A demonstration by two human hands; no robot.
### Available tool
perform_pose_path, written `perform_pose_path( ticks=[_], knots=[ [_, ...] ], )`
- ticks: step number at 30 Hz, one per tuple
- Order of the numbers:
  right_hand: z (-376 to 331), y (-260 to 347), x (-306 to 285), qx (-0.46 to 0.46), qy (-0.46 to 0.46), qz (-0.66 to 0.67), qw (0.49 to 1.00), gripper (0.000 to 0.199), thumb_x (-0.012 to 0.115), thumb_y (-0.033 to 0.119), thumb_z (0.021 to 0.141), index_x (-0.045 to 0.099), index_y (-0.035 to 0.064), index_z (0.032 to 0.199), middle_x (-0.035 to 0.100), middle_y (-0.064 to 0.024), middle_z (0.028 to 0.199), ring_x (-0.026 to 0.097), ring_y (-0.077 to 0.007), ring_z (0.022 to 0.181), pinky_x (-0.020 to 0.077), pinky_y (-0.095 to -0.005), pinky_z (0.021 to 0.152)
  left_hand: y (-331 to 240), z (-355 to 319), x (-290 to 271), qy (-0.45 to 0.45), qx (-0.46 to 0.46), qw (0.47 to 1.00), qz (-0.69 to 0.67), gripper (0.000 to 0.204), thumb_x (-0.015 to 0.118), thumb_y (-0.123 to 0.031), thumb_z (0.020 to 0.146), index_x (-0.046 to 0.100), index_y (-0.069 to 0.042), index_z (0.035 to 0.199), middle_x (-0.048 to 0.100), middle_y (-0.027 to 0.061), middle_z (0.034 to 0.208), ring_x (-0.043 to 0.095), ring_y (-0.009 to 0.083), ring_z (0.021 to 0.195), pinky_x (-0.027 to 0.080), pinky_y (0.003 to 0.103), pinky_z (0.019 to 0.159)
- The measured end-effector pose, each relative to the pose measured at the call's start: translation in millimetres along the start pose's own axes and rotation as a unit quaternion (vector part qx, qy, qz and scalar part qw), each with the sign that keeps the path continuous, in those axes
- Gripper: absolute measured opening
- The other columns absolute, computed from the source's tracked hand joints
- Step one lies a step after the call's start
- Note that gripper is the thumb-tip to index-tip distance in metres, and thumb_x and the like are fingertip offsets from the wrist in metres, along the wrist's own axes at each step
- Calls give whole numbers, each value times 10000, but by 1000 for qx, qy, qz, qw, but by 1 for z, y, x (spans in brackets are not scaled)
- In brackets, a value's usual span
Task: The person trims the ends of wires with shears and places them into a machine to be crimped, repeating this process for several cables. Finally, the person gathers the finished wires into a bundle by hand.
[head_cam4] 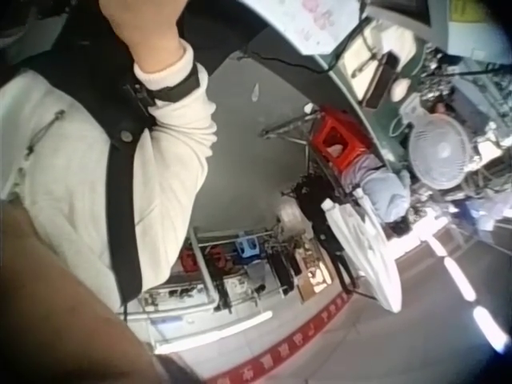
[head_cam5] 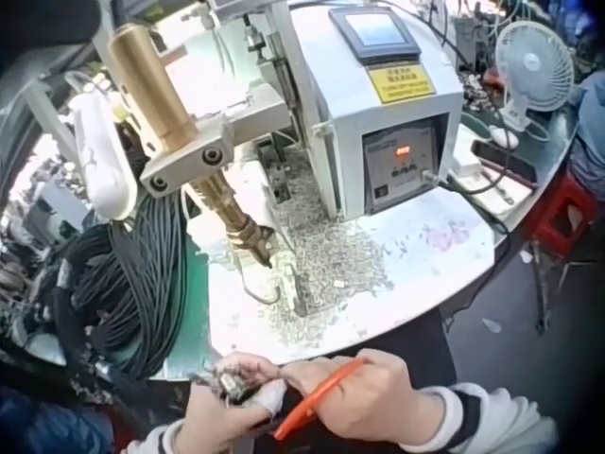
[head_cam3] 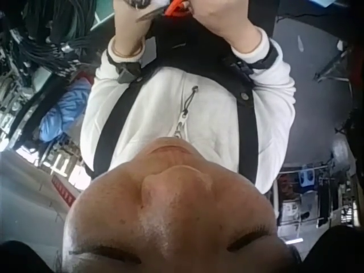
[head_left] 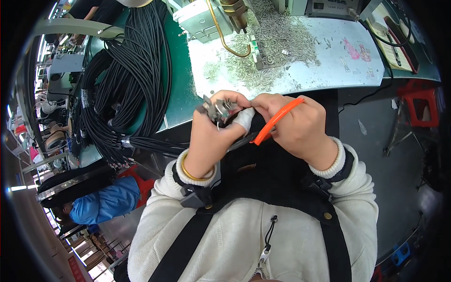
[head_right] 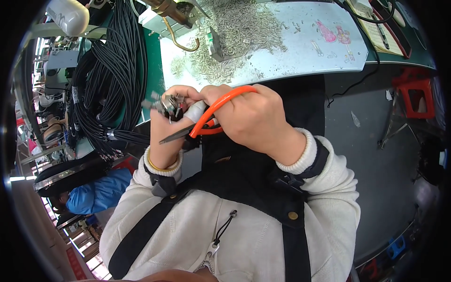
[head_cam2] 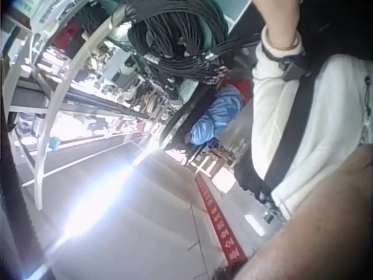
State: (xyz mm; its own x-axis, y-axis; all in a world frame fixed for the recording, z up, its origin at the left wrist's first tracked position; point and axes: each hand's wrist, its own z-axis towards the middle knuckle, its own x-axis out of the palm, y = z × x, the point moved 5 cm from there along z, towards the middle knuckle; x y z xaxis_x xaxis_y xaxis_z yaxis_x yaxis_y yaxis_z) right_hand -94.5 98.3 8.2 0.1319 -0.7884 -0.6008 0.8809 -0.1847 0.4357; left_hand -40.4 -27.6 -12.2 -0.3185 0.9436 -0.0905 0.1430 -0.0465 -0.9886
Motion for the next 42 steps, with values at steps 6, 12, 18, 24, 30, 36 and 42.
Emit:
perform_pose_path(
  ticks=[6, 12, 18, 24, 30, 36, 42],
  knots=[
    [-13, -16, 16, 247, 21, 264, 932, 115, 564, 20, 785, 520, -10, 888, 580, -53, 704, 579, -114, 580, 451, -205, 513, -12, -5, -2, -66, 143, 983, 91, 162, 614, -26, 720, 568, 4, 872, 554, 6, 728, 466, 39, 630, 362, 160, 536],
    [-16, -17, 21, 325, -22, 455, 829, 138, 571, 50, 794, 501, -41, 871, 569, -76, 701, 575, -103, 608, 464, -212, 530, -4, -1, -6, -10, -68, 995, -67, 141, 602, -25, 738, 578, 17, 870, 562, 6, 737, 469, 38, 631, 368, 168, 538],
    [-21, -19, 13, 265, 140, 263, 917, 226, 662, 128, 718, 514, -27, 790, 534, -72, 578, 556, -105, 526, 401, -228, 438, -16, -2, -7, -28, -11, 998, -55, 119, 593, -16, 743, 587, 21, 856, 566, 8, 733, 469, 38, 626, 370, 168, 538],
    [-25, -13, 24, 250, 143, 169, 943, 250, 693, 161, 676, 506, -1, 708, 465, -61, 471, 497, -152, 408, 350, -240, 399, -17, 0, -5, -31, 9, 999, -40, 112, 596, -4, 734, 590, 21, 843, 564, 9, 734, 462, 36, 614, 366, 171, 528],
    [-34, -17, 37, 249, 132, 182, 942, 218, 629, 142, 751, 480, 1, 678, 466, -68, 468, 489, -140, 390, 336, -253, 385, -5, 16, -11, 9, -92, 994, -63, 128, 591, -7, 734, 583, 16, 860, 547, 5, 726, 443, 36, 576, 343, 180, 480],
    [-20, -30, 28, 429, 50, 416, 800, 203, 549, 170, 829, 481, 13, 718, 475, -33, 478, 462, -94, 378, 333, -223, 355, 13, 69, -10, 73, -132, 959, -242, 129, 575, -48, 757, 567, -10, 880, 506, -4, 669, 410, 47, 508, 296, 182, 415],
    [17, -69, 21, 446, -77, 388, 803, 188, 536, 195, 838, 491, 16, 801, 464, -6, 524, 418, -74, 360, 330, -193, 340, 9, 85, -4, 65, -131, 959, -243, 127, 576, -58, 765, 551, -9, 879, 486, -4, 637, 385, 47, 477, 270, 182, 385]
  ],
)
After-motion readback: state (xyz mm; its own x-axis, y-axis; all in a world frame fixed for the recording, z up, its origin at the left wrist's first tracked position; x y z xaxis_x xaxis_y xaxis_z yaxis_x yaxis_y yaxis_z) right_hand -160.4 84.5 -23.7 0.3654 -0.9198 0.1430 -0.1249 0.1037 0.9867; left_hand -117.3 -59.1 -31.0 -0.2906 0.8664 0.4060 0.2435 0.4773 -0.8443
